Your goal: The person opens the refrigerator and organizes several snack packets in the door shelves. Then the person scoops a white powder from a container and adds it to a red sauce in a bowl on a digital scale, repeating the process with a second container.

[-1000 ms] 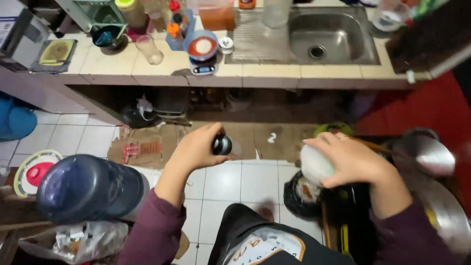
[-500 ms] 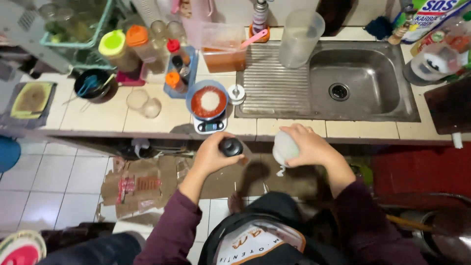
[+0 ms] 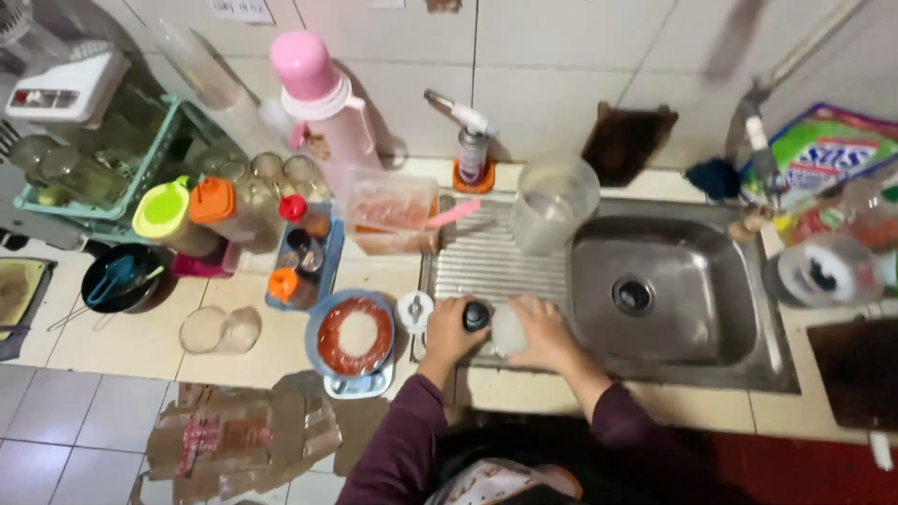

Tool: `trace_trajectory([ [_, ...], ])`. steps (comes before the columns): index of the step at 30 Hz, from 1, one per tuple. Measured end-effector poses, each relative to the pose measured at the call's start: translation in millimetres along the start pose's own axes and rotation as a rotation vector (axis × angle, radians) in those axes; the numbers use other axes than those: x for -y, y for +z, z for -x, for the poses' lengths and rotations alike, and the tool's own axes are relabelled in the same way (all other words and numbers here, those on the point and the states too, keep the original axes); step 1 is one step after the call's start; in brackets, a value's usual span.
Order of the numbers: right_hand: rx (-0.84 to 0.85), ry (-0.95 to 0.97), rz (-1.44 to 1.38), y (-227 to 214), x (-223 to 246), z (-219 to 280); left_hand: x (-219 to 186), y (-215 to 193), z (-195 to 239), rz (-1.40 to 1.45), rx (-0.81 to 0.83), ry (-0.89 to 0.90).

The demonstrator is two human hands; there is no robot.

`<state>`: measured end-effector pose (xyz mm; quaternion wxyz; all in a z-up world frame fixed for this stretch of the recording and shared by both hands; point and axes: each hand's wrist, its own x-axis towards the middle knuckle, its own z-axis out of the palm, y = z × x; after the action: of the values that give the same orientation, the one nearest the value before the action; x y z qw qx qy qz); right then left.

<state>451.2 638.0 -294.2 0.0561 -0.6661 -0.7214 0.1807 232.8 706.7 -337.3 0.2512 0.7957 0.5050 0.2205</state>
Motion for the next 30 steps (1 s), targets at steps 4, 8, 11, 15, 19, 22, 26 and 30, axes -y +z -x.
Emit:
trace_trajectory([
  [4, 0.077, -0.066, 0.066, -16, -2, -23, -11, 3, -17, -0.080, 0.004, -0.062],
  [8, 0.133, -0.086, 0.052, -49, 3, -25, -6, 11, -25, -0.009, 0.031, -0.163],
  [11, 0.057, -0.076, 0.057, -83, 8, -22, -19, -13, -22, 0.107, 0.190, -0.217],
  [15, -0.072, -0.118, 0.019, -124, 30, -14, -25, -24, -12, 0.642, -0.251, -0.116],
  [19, -0.193, -0.359, -0.158, -145, 76, 0, -76, -47, 4, 1.622, -0.138, -0.347],
  [22, -0.304, -0.539, -0.181, -150, 104, 2, -83, -59, 6, 2.015, 0.065, -0.560],
  [26, -0.411, -0.619, -0.033, -140, 121, 15, -51, -48, 13, 2.131, 0.087, -0.655],
  [30, -0.427, -0.582, -0.033, -101, 120, 23, -30, -34, 23, 2.172, 0.110, -0.590],
])
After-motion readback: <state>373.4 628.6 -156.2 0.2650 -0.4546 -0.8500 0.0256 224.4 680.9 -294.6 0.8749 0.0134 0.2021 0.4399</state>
